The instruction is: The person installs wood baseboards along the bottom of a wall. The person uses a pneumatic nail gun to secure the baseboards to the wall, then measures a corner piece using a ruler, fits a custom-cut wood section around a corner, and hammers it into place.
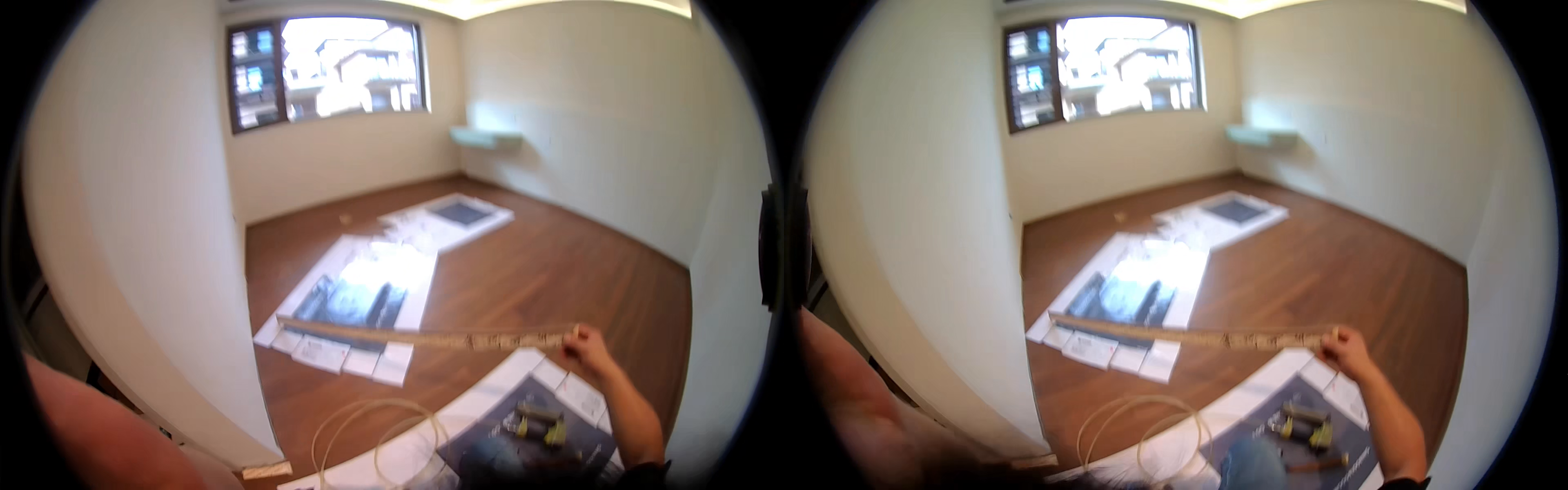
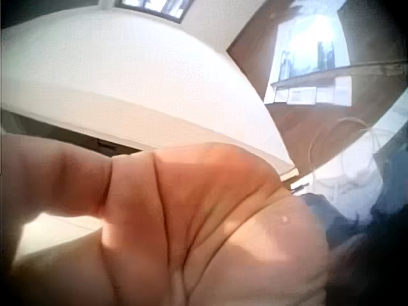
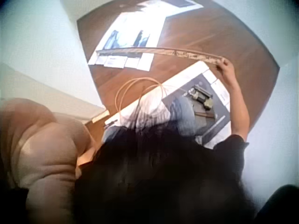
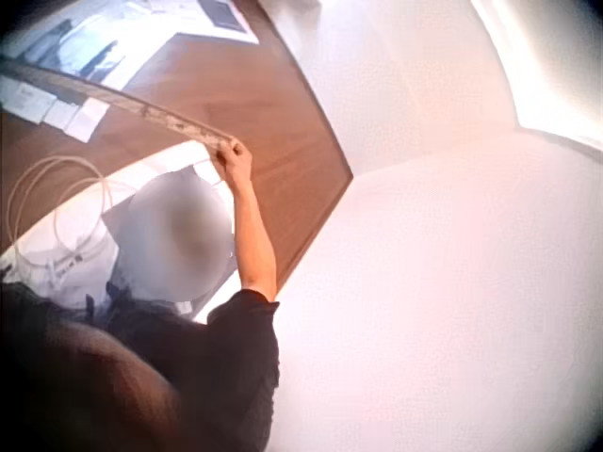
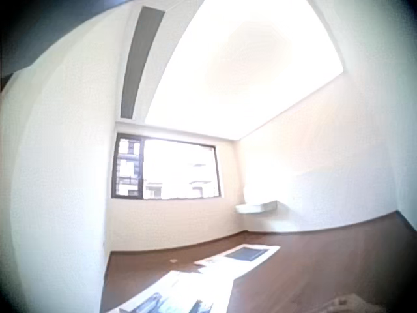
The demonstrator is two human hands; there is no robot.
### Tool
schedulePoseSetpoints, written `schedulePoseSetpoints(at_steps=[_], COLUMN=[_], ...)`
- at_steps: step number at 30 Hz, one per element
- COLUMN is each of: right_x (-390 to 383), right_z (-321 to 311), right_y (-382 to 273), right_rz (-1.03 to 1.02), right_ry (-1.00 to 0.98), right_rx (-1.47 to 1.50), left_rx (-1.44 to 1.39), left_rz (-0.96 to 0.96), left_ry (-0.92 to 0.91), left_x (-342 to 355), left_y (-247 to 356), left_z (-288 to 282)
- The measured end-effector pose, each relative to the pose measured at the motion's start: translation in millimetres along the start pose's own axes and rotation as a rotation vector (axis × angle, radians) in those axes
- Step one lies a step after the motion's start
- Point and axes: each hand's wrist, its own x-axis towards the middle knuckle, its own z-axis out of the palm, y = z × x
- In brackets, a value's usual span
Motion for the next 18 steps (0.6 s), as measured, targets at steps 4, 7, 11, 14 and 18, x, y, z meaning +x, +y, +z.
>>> schedulePoseSetpoints(at_steps=[4, 7, 11, 14, 18], right_x=[28.2, -8.1, -44.5, -61.4, -48.3], right_z=[0.4, -4.7, -45.7, -36.3, -75.2], right_y=[-8.7, 7.7, -18.3, -33.3, -8.4], right_rz=[-0.192, -0.151, -0.143, -0.087, -0.084], right_ry=[-0.122, -0.121, -0.007, -0.002, -0.002], right_rx=[-0.009, -0.029, -0.033, -0.023, -0.023], left_rx=[-0.021, -0.003, -0.084, -0.101, -0.013], left_rz=[0.136, 0.134, 0.164, 0.081, 0.058], left_ry=[0.102, 0.096, 0.106, 0.035, -0.025], left_x=[1.3, 17.4, 59.1, 83.0, 82.2], left_y=[55.9, 63.7, 55.4, 41.9, 73.4], left_z=[-12.9, -23.4, -11.7, -27.5, -10.8])
